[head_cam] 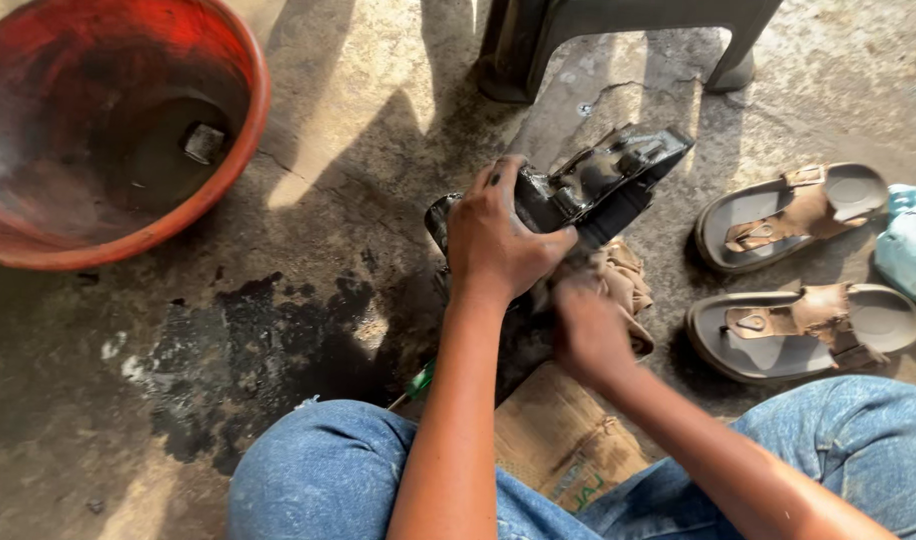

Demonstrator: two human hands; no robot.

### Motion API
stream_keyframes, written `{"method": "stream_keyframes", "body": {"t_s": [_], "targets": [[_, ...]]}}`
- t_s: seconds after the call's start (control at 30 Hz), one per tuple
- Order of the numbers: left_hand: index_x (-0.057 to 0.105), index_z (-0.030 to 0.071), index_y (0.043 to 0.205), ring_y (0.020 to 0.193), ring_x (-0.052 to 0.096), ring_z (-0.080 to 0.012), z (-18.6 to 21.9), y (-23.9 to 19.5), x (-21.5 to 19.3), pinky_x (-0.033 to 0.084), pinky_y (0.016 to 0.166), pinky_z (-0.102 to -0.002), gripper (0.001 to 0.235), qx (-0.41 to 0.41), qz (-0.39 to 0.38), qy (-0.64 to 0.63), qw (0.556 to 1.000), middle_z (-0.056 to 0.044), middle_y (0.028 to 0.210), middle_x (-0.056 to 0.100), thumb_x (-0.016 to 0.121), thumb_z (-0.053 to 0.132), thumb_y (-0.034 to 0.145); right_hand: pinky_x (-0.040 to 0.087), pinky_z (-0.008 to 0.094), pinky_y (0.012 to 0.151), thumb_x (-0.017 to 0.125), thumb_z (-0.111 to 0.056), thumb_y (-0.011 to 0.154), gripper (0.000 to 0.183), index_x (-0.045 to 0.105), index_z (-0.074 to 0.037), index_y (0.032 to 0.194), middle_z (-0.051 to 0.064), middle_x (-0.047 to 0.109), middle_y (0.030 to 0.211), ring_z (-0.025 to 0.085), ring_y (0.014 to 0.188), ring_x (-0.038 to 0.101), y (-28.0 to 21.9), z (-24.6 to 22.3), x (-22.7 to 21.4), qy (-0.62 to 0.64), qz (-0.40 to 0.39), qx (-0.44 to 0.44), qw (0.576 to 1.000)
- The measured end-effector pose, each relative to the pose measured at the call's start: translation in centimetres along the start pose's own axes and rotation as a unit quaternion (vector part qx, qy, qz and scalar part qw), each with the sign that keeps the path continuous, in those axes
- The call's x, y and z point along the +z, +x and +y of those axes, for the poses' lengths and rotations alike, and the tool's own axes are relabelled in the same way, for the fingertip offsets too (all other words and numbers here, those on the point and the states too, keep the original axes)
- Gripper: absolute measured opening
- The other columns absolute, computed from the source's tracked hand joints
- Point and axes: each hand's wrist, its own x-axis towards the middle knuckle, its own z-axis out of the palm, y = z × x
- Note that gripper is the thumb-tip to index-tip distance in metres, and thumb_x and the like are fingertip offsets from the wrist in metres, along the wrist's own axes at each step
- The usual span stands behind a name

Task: The person sits on the floor and scrubs a greasy mechanical part with a cloth. They repeatedly wipe the exterior and interior surfaces of the part, rotating it to access different areas. The person uses a rag to remove black grime from the metal component.

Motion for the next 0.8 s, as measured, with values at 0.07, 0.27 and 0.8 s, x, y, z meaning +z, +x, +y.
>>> {"method": "stream_keyframes", "body": {"t_s": [0.07,0.27,0.8], "targets": [[0.058,0.002,0.137,0.112,0.067,-0.0391,0.0,0.4,0.1,0.055,0.096,-0.047,0.091,0.005,-0.005,0.0,1.0,-0.025,0.131,0.064,0.084,0.042,0.059,0.045,0.055,0.098,0.061,-0.008,0.072,0.035,0.057,0.0,0.106,0.025,0.065,0.115,0.044,0.114,0.059,-1.2,-2.2,0.1,0.012,0.073,-0.149,0.986],[0.058,0.003,0.137,0.115,0.067,-0.0394,0.1,0.0,0.1,0.056,0.099,-0.046,0.091,0.004,0.011,-0.01,1.0,-0.024,0.13,0.065,0.083,0.04,0.058,0.047,0.052,0.099,0.062,-0.009,0.086,0.027,0.062,-0.007,0.113,0.022,0.066,0.113,0.043,0.111,0.06,-1.5,1.8,3.8,-0.018,-0.094,0.078,0.992],[0.057,0.004,0.137,0.115,0.065,-0.0404,0.0,0.0,0.4,0.055,0.096,-0.048,0.087,-0.009,-0.001,-0.011,1.0,-0.023,0.132,0.063,0.083,0.039,0.062,0.038,0.052,0.108,0.056,0.003,0.076,0.055,0.056,0.0,0.131,0.029,0.058,0.137,0.048,0.132,0.047,-0.9,-3.1,0.8,0.234,0.006,0.002,0.972]]}}
